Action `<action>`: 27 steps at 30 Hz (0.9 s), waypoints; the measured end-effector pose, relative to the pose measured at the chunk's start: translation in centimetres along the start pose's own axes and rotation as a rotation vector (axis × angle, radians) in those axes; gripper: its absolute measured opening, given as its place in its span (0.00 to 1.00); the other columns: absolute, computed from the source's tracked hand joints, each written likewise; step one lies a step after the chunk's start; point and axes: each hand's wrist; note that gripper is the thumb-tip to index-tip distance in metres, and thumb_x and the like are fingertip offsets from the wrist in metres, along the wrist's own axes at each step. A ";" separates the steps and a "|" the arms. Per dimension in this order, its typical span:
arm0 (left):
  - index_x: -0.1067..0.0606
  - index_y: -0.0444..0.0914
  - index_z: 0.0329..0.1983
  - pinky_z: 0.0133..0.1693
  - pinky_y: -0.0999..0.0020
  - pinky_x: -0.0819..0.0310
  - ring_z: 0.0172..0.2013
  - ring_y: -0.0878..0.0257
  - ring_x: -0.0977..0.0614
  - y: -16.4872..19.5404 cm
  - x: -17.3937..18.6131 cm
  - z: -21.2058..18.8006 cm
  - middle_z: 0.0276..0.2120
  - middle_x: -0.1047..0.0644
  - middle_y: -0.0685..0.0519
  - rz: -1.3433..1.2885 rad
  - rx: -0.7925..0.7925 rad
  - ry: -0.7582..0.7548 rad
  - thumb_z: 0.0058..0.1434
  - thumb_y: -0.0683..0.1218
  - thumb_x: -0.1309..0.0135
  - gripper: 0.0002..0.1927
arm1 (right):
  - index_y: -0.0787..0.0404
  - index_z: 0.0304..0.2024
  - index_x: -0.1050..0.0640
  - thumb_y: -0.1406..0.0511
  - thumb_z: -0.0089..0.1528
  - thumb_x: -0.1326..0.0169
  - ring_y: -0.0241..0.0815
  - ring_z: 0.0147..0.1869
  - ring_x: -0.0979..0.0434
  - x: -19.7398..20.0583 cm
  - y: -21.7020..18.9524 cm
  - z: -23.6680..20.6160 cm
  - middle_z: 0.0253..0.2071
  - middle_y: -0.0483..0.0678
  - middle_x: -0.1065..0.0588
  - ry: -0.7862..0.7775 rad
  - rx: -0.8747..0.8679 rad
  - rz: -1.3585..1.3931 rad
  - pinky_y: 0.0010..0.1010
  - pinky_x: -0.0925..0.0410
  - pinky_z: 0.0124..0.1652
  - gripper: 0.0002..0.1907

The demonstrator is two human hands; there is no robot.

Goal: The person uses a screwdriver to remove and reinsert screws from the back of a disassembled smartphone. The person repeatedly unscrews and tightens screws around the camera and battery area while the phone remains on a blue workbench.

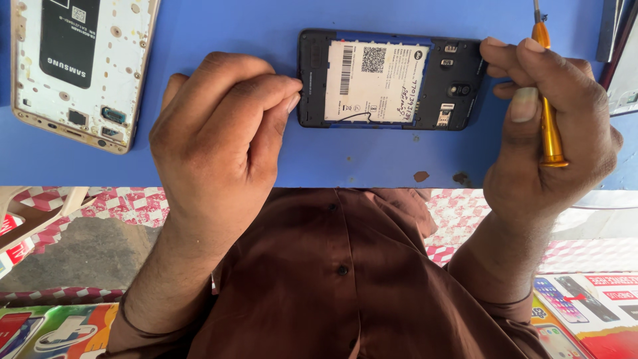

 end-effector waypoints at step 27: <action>0.22 0.39 0.36 0.37 0.63 0.35 0.37 0.62 0.24 -1.9 2.6 -0.8 0.35 0.24 0.55 0.106 -0.222 0.030 0.61 0.50 0.31 0.13 | 0.72 0.50 0.25 0.55 0.77 0.49 0.47 0.37 0.16 -4.5 -6.3 2.5 0.50 0.62 0.23 0.047 0.137 0.116 0.32 0.19 0.35 0.22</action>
Point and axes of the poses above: each hand's wrist, its own z-axis towards the middle knuckle, its own x-axis out of the back of the hand, y = z × x
